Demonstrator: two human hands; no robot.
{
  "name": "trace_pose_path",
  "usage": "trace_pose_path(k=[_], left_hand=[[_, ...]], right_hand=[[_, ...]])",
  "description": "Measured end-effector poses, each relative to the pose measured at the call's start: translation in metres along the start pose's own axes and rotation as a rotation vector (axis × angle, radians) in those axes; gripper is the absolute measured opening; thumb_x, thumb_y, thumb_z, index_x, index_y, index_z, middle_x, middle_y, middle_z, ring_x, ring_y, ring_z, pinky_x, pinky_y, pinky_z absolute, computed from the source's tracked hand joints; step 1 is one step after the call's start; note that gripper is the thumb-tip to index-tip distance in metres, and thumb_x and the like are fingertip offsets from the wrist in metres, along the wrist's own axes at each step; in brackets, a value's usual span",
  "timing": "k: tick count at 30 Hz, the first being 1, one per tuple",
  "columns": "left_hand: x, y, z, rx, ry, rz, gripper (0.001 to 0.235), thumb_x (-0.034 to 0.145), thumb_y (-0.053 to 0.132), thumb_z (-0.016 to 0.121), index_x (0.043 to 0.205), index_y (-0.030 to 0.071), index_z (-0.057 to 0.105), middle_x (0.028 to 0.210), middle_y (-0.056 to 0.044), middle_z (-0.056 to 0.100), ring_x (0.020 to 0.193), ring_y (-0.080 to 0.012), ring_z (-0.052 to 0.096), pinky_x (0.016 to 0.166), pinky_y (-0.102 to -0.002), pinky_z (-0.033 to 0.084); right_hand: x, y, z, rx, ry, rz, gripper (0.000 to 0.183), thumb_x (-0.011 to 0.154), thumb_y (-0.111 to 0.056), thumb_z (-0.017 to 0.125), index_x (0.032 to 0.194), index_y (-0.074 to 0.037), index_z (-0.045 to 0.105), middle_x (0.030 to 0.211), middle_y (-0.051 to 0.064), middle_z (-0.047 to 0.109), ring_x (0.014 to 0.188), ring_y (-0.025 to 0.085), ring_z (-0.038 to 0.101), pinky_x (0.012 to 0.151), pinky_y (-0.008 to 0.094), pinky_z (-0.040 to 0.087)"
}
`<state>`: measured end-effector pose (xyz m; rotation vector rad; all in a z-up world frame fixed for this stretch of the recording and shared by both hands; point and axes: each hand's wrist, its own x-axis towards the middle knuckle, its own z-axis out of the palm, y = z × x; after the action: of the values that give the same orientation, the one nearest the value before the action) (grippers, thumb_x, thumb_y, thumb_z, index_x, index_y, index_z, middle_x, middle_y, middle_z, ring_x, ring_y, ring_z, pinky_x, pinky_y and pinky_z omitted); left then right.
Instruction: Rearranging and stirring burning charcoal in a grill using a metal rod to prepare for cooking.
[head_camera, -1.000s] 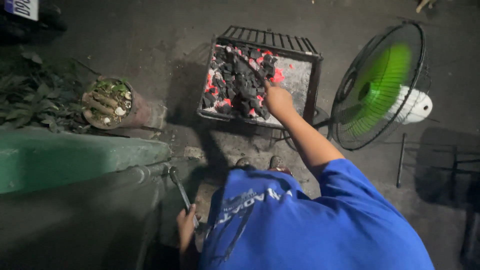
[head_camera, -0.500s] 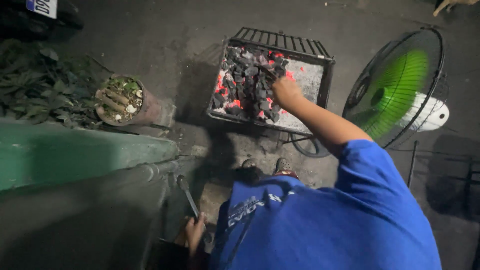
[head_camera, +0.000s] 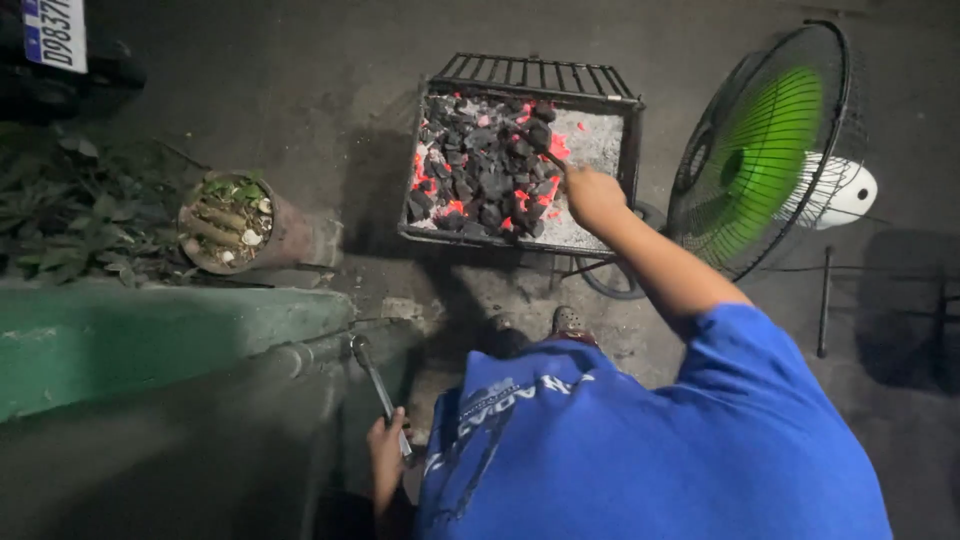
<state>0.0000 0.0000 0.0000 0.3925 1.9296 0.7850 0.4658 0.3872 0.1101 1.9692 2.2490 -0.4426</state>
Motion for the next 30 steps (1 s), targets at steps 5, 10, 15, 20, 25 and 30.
trace_pose_path(k=[5, 10, 15, 20, 25, 30], left_hand=[[0.0, -0.004, 0.0, -0.07, 0.025, -0.027, 0.037, 0.093, 0.032, 0.075, 0.091, -0.004, 0.069, 0.075, -0.017, 0.071, 0.056, -0.0243, 0.068, 0.046, -0.036, 0.052], [0.017, -0.011, 0.009, -0.195, -0.025, -0.089, 0.032, 0.09, 0.03, 0.078, 0.093, 0.002, 0.063, 0.081, -0.015, 0.072, 0.055, -0.0227, 0.066, 0.042, -0.036, 0.051], [0.007, 0.008, 0.001, -0.08, -0.016, 0.012, 0.033, 0.092, 0.036, 0.074, 0.087, 0.004, 0.069, 0.061, -0.013, 0.066, 0.045, -0.0182, 0.059, 0.037, -0.032, 0.045], [0.002, 0.008, -0.003, -0.084, 0.051, -0.03, 0.033, 0.091, 0.034, 0.076, 0.088, 0.002, 0.066, 0.069, -0.013, 0.07, 0.048, -0.0195, 0.063, 0.038, -0.033, 0.046], [-0.007, 0.008, 0.0, -0.125, -0.002, -0.123, 0.032, 0.093, 0.031, 0.075, 0.103, 0.001, 0.068, 0.09, -0.014, 0.075, 0.064, -0.0222, 0.067, 0.054, -0.034, 0.052], [-0.002, 0.001, 0.001, -0.068, 0.034, -0.01, 0.034, 0.09, 0.036, 0.077, 0.087, 0.003, 0.072, 0.067, -0.009, 0.065, 0.055, -0.0186, 0.062, 0.045, -0.034, 0.048]], right_hand=[[-0.056, -0.025, -0.003, 0.048, -0.138, 0.122, 0.062, 0.094, -0.002, 0.042, 0.149, -0.027, 0.053, 0.106, 0.021, 0.069, 0.092, 0.045, 0.072, 0.072, 0.056, 0.058], [-0.006, -0.038, 0.043, 0.163, -0.087, 0.047, 0.071, 0.088, -0.003, 0.046, 0.156, -0.022, 0.041, 0.118, 0.024, 0.063, 0.096, 0.05, 0.069, 0.076, 0.061, 0.055], [-0.014, -0.055, 0.024, 0.128, -0.093, 0.023, 0.073, 0.088, -0.004, 0.043, 0.159, -0.023, 0.039, 0.135, 0.038, 0.056, 0.098, 0.052, 0.07, 0.082, 0.057, 0.055], [-0.032, -0.053, 0.015, 0.119, -0.107, 0.028, 0.06, 0.084, -0.003, 0.054, 0.141, -0.02, 0.06, 0.113, 0.023, 0.067, 0.095, 0.048, 0.07, 0.077, 0.057, 0.056], [0.003, -0.068, 0.044, 0.151, -0.086, -0.03, 0.037, 0.105, -0.02, 0.043, 0.14, -0.015, 0.055, 0.105, 0.023, 0.069, 0.091, 0.049, 0.069, 0.073, 0.06, 0.054], [0.002, -0.076, 0.027, 0.194, -0.021, 0.055, 0.041, 0.087, -0.036, 0.073, 0.119, -0.011, 0.065, 0.104, 0.023, 0.071, 0.093, 0.045, 0.072, 0.078, 0.055, 0.056]])
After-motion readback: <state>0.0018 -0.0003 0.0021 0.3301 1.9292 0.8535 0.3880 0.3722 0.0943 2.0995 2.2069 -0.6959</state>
